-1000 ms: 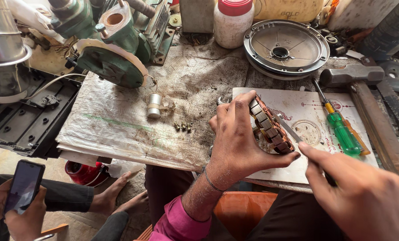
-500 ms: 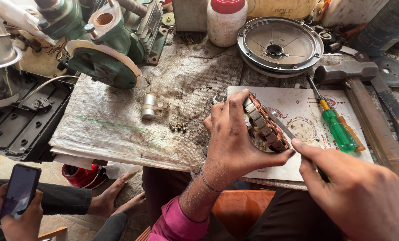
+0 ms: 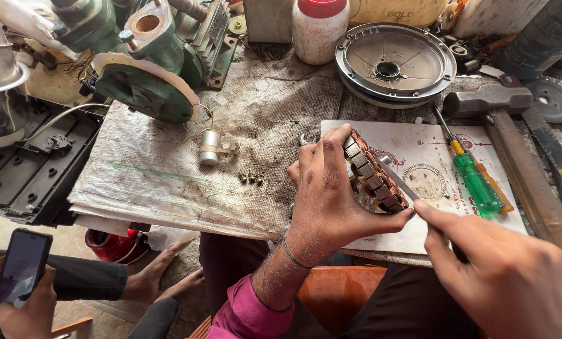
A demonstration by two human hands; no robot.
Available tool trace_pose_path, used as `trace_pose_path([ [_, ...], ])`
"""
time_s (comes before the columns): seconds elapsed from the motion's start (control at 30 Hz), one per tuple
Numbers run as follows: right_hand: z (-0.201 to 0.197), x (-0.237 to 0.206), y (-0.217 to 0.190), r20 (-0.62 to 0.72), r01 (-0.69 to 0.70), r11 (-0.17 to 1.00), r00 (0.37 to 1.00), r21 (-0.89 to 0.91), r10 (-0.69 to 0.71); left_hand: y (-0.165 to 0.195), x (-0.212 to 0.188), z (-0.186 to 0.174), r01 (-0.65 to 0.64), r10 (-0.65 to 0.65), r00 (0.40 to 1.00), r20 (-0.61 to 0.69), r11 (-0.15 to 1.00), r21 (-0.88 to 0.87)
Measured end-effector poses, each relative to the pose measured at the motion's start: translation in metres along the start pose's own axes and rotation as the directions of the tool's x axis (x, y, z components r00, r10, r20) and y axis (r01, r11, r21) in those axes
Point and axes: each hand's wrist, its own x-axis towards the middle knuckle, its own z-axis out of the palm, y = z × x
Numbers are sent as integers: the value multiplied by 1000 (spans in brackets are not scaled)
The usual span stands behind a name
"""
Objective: The person sits at a workbench holding a motor armature with copper windings in one hand and repeatedly files its edges with a flat file held in the other hand, rotating the armature to work around it. A second person nearby holds a phone while the filing continues.
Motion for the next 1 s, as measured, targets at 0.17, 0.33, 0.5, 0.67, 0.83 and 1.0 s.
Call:
trace_pose_path([
  [0.17, 0, 1, 0, 7, -29, 999, 1000, -44, 29, 0, 0, 0, -13, 13, 1000, -5, 1000, 8],
  [0.33, 0, -1, 4, -42, 47, 998, 998, 28, -46, 0, 0, 1, -21, 21, 1000, -21, 1000, 13],
  [0.5, 4, -5, 6, 0, -14, 1000, 1000, -20, 14, 0, -1, 1, 2, -2, 1000, 0, 1000, 3],
  [0.67, 4, -4, 4, 0, -6, 1000, 1000, -8, 6, 0, 1, 2, -7, 7, 1000, -2, 1000, 4],
  [0.83, 2, -3, 2, 20, -10, 999, 1000, -45, 11, 0, 0, 2, 4, -4, 1000, 18, 1000, 15],
  [1.0, 5, -2, 4, -25, 4, 1000, 1000, 12, -4, 1, 0, 1, -11, 11, 1000, 16, 1000, 19],
])
